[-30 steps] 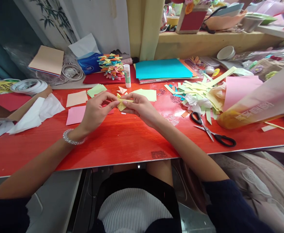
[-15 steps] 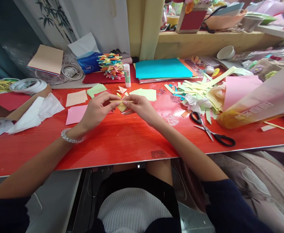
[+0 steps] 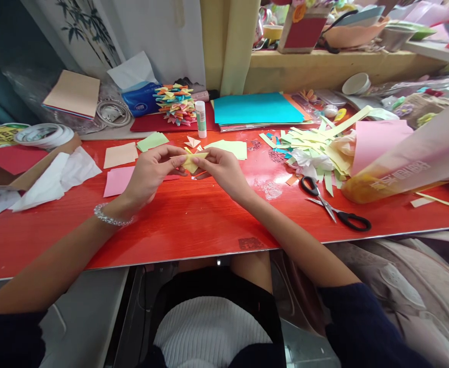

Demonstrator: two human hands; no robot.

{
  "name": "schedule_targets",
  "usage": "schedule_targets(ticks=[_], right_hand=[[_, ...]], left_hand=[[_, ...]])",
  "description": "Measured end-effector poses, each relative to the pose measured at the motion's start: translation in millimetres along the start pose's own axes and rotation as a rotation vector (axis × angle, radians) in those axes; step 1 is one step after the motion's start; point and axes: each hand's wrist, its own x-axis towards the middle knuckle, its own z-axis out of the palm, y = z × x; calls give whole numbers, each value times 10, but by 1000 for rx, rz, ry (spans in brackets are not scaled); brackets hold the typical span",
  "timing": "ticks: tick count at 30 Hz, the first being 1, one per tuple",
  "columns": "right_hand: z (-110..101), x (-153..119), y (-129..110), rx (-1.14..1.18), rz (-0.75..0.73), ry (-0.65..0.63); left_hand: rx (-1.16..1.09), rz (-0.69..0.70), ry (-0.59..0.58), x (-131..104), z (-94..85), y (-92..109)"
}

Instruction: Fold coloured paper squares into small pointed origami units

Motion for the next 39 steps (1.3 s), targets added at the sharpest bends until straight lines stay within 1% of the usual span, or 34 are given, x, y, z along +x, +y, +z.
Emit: schedule_targets(ticks=[3, 5, 10, 14, 24, 29, 34, 36, 39], right_hand=[[8, 0, -11, 5, 13, 27], [4, 3, -11, 20, 9, 20], [-19, 16, 4, 39, 37, -24], [-27, 18, 3, 49, 70, -29], [-23, 6, -5, 52, 67, -53], [-24, 7, -5, 68, 54, -67], [-39, 22, 41, 109, 31, -79], [-54, 30, 64, 86, 10, -69], [-71, 39, 90, -10, -9, -78]], left_hand=[[12, -22, -70, 0, -14, 28], [31, -45, -103, -2, -24, 43], [71, -57, -69, -5, -36, 33], [96, -56, -82, 1, -37, 16], [37, -109, -95, 1, -9, 62], [79, -78, -111, 10, -41, 33], [249, 20, -141, 39, -114, 15], [310, 43, -162, 44, -127, 26], [330, 50, -216, 40, -123, 38]])
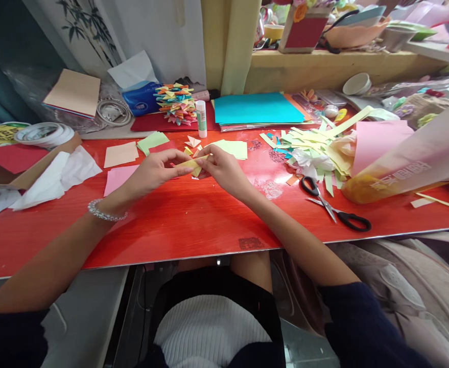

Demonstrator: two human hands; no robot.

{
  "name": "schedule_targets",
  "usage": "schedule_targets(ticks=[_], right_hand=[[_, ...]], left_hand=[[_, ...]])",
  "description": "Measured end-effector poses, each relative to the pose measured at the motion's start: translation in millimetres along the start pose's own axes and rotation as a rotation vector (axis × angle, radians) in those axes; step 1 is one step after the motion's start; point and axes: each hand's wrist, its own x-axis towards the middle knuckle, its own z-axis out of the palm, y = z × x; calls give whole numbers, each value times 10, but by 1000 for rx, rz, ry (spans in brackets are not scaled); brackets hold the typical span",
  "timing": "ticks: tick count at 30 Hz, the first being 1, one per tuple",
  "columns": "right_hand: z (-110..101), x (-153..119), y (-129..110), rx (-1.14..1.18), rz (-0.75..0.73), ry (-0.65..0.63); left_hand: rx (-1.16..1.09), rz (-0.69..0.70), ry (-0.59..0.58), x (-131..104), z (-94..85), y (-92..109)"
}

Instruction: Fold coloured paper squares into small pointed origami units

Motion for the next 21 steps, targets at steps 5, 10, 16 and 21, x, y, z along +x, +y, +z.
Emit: schedule_targets(ticks=[5, 10, 16, 21], right_hand=[[16, -3, -9, -84, 13, -36], [42, -17, -37, -64, 36, -55], [46, -38, -47, -290, -39, -40], [40, -46, -78, -348, -43, -65]], left_hand=[[10, -8, 4, -8, 27, -30], [87, -24, 37, -20, 47, -32], [122, -69, -14, -39, 57, -14], [143, -56, -33, -36, 43, -23]])
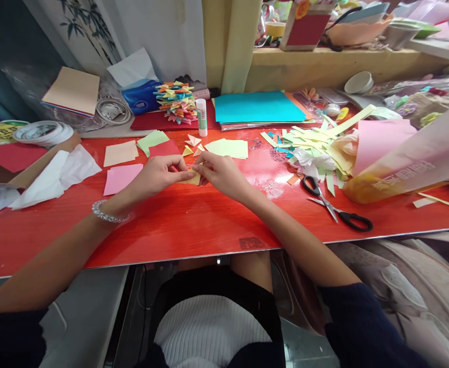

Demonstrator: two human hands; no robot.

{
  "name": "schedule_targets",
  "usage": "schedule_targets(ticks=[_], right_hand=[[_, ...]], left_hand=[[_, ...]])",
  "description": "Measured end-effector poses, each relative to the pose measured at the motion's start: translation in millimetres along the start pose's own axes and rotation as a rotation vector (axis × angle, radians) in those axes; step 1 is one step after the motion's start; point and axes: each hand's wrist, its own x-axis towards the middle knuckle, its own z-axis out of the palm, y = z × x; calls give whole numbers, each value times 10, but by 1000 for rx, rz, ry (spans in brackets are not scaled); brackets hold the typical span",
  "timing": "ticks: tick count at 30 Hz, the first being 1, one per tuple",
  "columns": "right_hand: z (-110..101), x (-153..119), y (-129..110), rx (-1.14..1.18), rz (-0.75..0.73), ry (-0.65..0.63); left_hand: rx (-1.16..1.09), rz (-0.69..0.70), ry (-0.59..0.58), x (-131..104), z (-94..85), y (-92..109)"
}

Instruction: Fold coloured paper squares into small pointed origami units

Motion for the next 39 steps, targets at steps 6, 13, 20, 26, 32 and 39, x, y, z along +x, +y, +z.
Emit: schedule_targets(ticks=[6, 13, 20, 26, 32, 39], right_hand=[[-26, -12, -28, -202, -39, -63], [-31, 4, -15, -49, 65, -85], [-60, 41, 5, 277, 127, -54], [-77, 49, -30, 360, 93, 85], [-107, 43, -40, 393, 176, 25], [-94, 31, -21, 435, 211, -26]], left_hand=[[-3, -27, -99, 11, 14, 2], [-58, -69, -135, 21, 30, -40], [-179, -70, -36, 38, -2, -23], [-259, -89, -9, 28, -26, 73], [-314, -97, 14, 29, -22, 68], [-301, -92, 31, 27, -26, 53]])
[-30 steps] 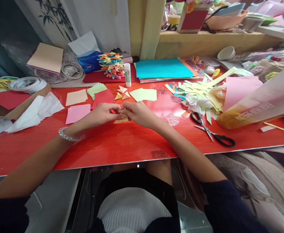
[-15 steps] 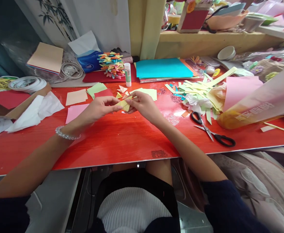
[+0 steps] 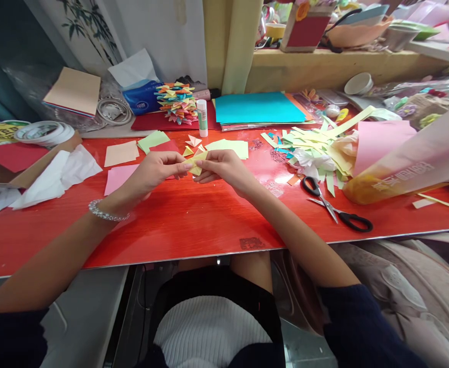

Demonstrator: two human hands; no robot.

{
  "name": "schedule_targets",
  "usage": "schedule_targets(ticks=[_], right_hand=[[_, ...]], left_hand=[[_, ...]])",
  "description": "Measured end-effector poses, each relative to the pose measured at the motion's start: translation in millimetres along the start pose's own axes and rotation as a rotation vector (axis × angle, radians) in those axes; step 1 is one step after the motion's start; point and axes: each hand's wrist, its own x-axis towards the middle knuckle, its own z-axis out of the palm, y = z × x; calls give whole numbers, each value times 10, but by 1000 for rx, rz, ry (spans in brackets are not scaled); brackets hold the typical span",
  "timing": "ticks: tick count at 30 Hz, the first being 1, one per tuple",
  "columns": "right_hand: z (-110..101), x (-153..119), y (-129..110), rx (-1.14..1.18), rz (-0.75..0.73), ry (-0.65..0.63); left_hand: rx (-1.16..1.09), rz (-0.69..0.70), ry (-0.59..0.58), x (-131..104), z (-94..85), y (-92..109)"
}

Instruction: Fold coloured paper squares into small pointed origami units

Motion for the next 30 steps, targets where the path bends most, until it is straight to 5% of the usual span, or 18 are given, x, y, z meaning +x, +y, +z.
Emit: schedule_targets(ticks=[12, 20, 25, 30], right_hand=[[70, -39, -23, -99, -12, 36], [93, 12, 70, -70, -37, 43], [68, 0, 47, -138, -33, 30], [87, -13, 21, -159, -69, 35]], left_hand=[[6, 25, -27, -5, 33, -4], [-102, 17, 133, -25, 52, -23], [-207, -154, -2, -27, 71, 19], [-233, -120, -19, -42, 111, 17]])
